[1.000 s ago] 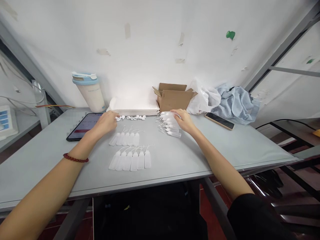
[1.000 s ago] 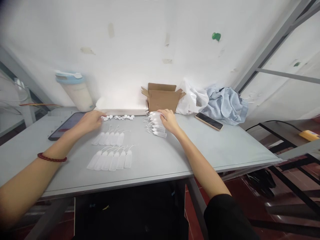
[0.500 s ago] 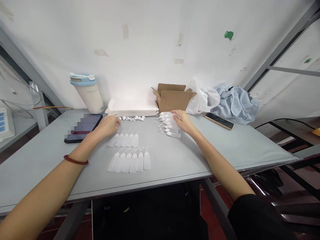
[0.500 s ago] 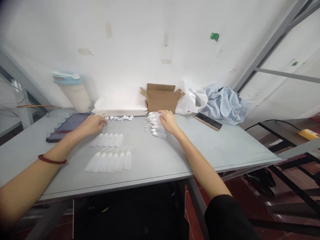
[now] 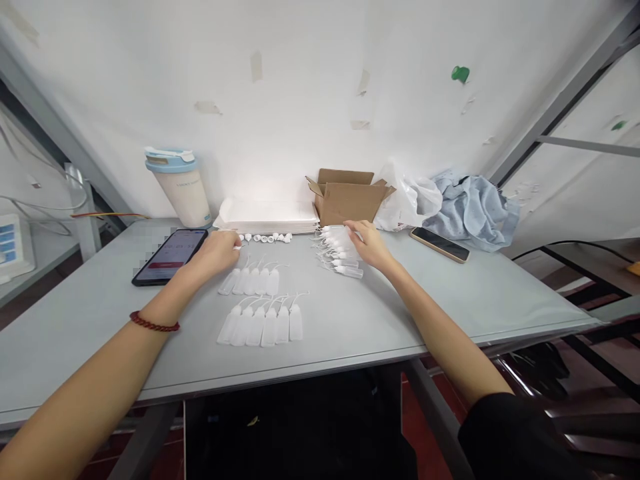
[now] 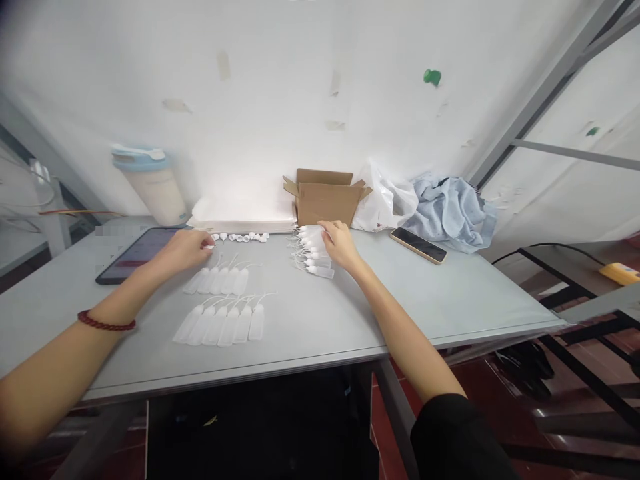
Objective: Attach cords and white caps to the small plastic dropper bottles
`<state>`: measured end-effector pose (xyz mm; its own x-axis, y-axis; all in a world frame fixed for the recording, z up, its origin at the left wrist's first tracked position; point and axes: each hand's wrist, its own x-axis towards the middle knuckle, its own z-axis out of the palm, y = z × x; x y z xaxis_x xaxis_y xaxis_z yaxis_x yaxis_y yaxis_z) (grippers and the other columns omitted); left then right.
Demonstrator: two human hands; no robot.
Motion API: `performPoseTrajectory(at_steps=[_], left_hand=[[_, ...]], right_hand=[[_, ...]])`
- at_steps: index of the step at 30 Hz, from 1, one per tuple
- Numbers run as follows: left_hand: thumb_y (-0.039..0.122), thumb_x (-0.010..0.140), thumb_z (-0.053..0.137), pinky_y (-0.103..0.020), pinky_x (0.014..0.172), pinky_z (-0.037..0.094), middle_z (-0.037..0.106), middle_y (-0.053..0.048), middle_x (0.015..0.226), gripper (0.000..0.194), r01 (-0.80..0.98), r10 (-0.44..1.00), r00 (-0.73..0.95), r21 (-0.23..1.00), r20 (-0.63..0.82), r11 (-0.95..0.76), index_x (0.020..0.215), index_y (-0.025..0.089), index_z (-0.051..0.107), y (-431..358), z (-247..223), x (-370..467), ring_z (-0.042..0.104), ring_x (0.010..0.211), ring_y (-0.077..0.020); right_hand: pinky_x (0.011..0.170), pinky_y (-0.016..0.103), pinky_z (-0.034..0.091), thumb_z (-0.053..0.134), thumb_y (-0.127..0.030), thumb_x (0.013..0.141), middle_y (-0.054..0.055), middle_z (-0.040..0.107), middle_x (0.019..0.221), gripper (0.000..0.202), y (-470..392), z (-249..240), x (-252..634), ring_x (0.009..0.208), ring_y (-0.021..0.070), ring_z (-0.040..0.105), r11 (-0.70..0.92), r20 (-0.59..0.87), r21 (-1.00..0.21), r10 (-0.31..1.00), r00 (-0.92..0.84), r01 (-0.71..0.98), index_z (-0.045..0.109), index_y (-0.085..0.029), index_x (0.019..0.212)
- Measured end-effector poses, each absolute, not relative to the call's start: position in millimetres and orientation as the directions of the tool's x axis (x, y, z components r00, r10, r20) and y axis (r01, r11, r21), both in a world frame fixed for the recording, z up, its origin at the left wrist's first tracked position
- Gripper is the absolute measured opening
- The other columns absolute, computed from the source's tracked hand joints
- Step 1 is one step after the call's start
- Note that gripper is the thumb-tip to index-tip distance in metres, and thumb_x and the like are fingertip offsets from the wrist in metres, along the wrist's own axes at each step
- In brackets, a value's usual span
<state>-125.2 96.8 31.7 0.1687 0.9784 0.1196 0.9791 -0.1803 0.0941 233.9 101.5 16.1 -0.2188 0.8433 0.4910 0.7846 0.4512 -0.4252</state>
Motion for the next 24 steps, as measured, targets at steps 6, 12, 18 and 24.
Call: performPoseTrajectory(at_steps=[6, 12, 18, 24], left_hand=[[0.023, 0.074, 0.054, -0.035, 0.083, 0.049, 0.072, -0.014, 0.1, 0.033, 0.945, 0.949, 0.067, 0.285, 0.309, -0.16, 0.102, 0.011, 0.066, 81, 47, -106, 0.066, 0.091, -0.0282], [0.032, 0.077, 0.06, -0.033, 0.08, 0.05, 0.072, -0.01, 0.093, 0.029, 0.816, 0.907, 0.108, 0.484, 0.408, -0.315, 0.096, 0.012, 0.068, 56, 56, -78, 0.066, 0.084, -0.0225], [0.029, 0.081, 0.057, -0.034, 0.078, 0.049, 0.069, -0.008, 0.093, 0.024, 0.8, 0.861, 0.218, 0.421, 0.46, -0.427, 0.096, 0.015, 0.07, 46, 51, -63, 0.063, 0.083, -0.0217], [0.027, 0.082, 0.057, -0.034, 0.077, 0.048, 0.067, -0.008, 0.093, 0.024, 0.779, 0.843, 0.254, 0.416, 0.475, -0.469, 0.097, 0.015, 0.073, 43, 46, -60, 0.062, 0.08, -0.0206]], right_hand=[[0.09, 0.041, 0.042, 0.047, -0.025, 0.088, 0.014, 0.063, 0.1, 0.021, 72, 37, 212, 0.098, 0.0258, 0.055, 0.503, 0.625, -0.414, 0.763, -0.165, 0.759, 0.064, -0.015, 0.095], [0.051, 0.023, 0.033, 0.049, -0.026, 0.085, -0.001, 0.055, 0.058, 0.023, 8, 59, 169, 0.051, 0.0092, 0.043, 0.378, 0.046, -0.793, 0.819, -0.571, 0.478, 0.056, -0.017, 0.065], [0.046, 0.025, 0.017, 0.057, -0.029, 0.077, -0.007, 0.023, 0.046, 0.044, -17, 40, 139, 0.046, 0.005, 0.021, 0.35, -0.096, -0.761, 0.772, -0.628, 0.546, 0.028, -0.018, 0.046], [0.048, 0.027, 0.014, 0.058, -0.033, 0.078, -0.007, 0.016, 0.047, 0.051, -10, 36, 136, 0.047, 0.0049, 0.016, 0.41, -0.097, -0.632, 0.8, -0.592, 0.658, 0.022, -0.018, 0.045]])
